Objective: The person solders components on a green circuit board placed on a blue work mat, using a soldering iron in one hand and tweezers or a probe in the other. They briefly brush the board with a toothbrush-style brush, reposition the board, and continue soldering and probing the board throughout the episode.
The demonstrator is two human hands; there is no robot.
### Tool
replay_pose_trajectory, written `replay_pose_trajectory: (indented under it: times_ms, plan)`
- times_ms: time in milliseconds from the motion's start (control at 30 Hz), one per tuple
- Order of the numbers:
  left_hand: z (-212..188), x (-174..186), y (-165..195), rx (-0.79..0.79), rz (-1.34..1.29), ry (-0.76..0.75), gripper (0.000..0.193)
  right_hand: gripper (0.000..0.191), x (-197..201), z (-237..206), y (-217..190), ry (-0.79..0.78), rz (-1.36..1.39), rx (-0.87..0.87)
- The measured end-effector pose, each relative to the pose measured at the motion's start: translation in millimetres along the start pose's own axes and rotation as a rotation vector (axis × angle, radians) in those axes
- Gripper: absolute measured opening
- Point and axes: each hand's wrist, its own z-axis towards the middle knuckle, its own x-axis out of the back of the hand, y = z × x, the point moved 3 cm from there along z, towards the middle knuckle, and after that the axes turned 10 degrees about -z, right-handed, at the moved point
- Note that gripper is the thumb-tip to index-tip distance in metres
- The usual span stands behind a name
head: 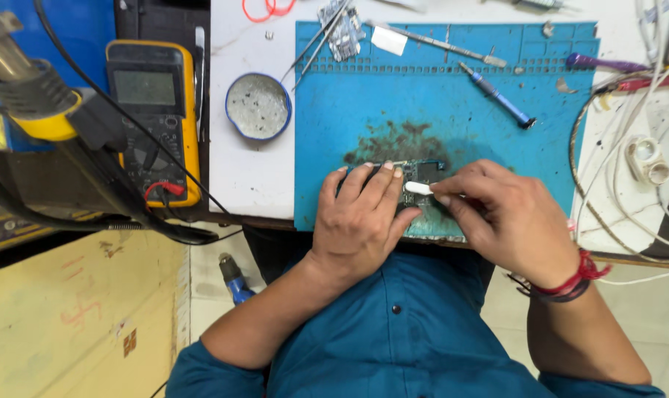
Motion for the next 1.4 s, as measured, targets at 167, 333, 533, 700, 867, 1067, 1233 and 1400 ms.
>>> replay_pose_trajectory:
  times_ms: [167, 333, 533, 700, 867, 1067, 1233, 1400]
  plan:
    - [9, 1, -6, 0.000, -0.046, 0.000, 0.062, 0.014, -7, -9, 11, 0.174, -0.018, -0.059]
    - [23, 1, -8, 0.034, -0.195, 0.028, 0.082, 0.013, -12, -6, 17, 0.275, -0.093, -0.053]
    - [34, -10, -11, 0.072, -0.235, 0.035, 0.091, 0.015, -14, 3, 15, 0.272, -0.187, 0.024]
    - [34, -12, -24, 0.077, -0.306, -0.012, 0.099, 0.018, -12, 8, 19, 0.187, -0.209, 0.087]
    - [35, -12, -24, 0.061, -0.294, -0.026, 0.101, 0.023, -9, 16, 24, 0.030, -0.143, 0.119]
    - [34, -11, -23, 0.063, -0.240, -0.055, 0.099, 0.024, -6, 20, 21, 0.004, -0.165, 0.163]
    - [36, -10, -24, 0.038, -0.247, -0.033, 0.099, 0.024, -4, 23, 23, -0.042, -0.141, 0.165]
    - [36, -9, -24, 0.032, -0.266, -0.021, 0.098, 0.026, -5, 20, 29, -0.012, -0.178, 0.140]
